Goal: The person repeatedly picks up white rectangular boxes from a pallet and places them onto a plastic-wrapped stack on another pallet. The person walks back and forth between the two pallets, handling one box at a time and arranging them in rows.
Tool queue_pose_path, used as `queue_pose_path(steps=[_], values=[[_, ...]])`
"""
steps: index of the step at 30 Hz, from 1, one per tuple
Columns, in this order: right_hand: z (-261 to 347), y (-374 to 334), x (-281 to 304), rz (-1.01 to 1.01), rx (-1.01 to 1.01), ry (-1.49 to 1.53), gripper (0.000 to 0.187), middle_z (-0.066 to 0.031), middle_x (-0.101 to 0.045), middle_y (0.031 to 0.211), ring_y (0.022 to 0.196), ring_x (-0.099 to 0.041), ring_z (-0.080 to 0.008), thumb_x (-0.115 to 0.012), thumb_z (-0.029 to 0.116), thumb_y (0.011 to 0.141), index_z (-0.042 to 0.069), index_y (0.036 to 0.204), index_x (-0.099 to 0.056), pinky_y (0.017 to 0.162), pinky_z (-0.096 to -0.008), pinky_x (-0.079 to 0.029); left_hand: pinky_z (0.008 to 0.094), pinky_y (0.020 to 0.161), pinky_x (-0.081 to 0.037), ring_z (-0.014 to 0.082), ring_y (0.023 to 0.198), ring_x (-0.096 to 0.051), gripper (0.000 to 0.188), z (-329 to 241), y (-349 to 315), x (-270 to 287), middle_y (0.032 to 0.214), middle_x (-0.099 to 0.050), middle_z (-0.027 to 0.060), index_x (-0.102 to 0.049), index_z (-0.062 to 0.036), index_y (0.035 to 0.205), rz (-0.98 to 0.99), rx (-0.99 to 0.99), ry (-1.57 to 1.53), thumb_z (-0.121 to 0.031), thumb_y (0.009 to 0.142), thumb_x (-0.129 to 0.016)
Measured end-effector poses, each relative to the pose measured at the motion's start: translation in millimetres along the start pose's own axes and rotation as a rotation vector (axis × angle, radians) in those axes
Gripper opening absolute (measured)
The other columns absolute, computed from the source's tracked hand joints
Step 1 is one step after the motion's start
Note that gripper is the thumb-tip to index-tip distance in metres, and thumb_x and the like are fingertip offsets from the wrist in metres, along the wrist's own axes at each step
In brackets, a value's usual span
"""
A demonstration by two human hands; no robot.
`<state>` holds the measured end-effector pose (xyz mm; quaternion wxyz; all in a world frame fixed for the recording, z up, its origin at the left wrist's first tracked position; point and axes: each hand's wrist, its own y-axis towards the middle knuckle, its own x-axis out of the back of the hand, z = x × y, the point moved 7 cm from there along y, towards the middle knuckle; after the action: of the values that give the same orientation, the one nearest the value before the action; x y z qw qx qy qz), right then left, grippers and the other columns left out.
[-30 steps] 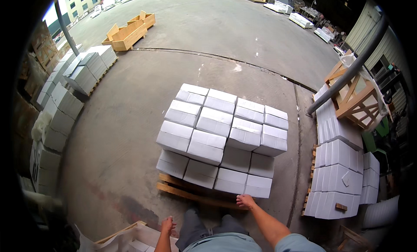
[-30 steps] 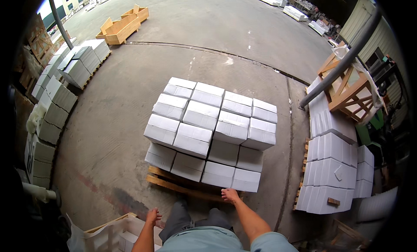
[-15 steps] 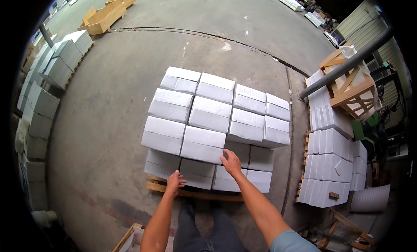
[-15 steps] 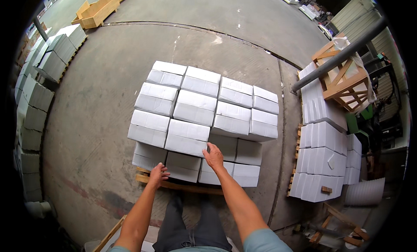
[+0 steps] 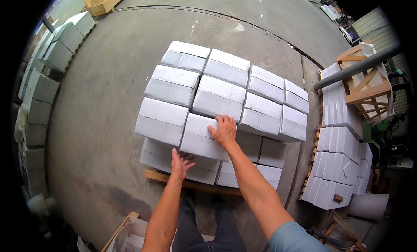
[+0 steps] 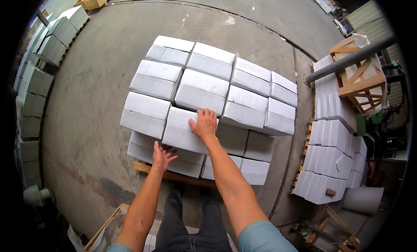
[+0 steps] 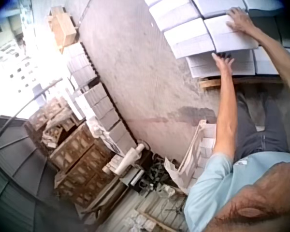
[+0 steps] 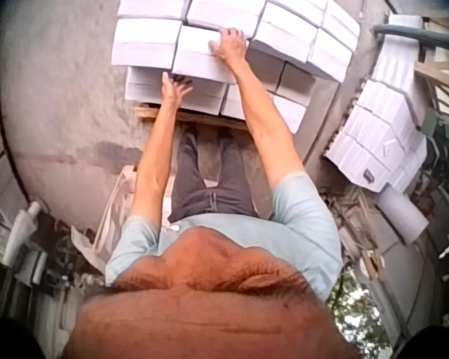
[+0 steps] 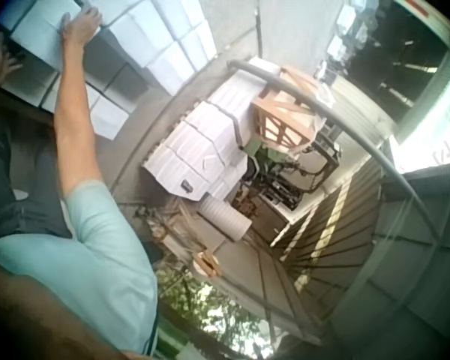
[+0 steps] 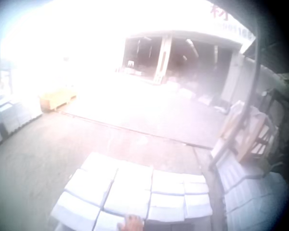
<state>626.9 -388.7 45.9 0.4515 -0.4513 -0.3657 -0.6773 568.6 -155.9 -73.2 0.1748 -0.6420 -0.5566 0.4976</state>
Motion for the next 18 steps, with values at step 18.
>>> queue_pose_path(steps=[18], values=[[15, -113, 29, -0.01, -0.155, 0.364, 0.031, -0.0114, -0.056, 0.099, 0.095, -0.051, -0.0276, -0.066, 0.024, 0.076, 0.006, 0.101, -0.06, 0.083, -0.0367, -0.041, 0.048, 0.079, -0.047, 0.0303, 0.095, -0.058, 0.048, 28, 49, 87, 0.103, -0.059, 0.0165, -0.053, 0.0023, 0.114, -0.222, 0.281, 0.161, -0.037, 0.086, -0.05]])
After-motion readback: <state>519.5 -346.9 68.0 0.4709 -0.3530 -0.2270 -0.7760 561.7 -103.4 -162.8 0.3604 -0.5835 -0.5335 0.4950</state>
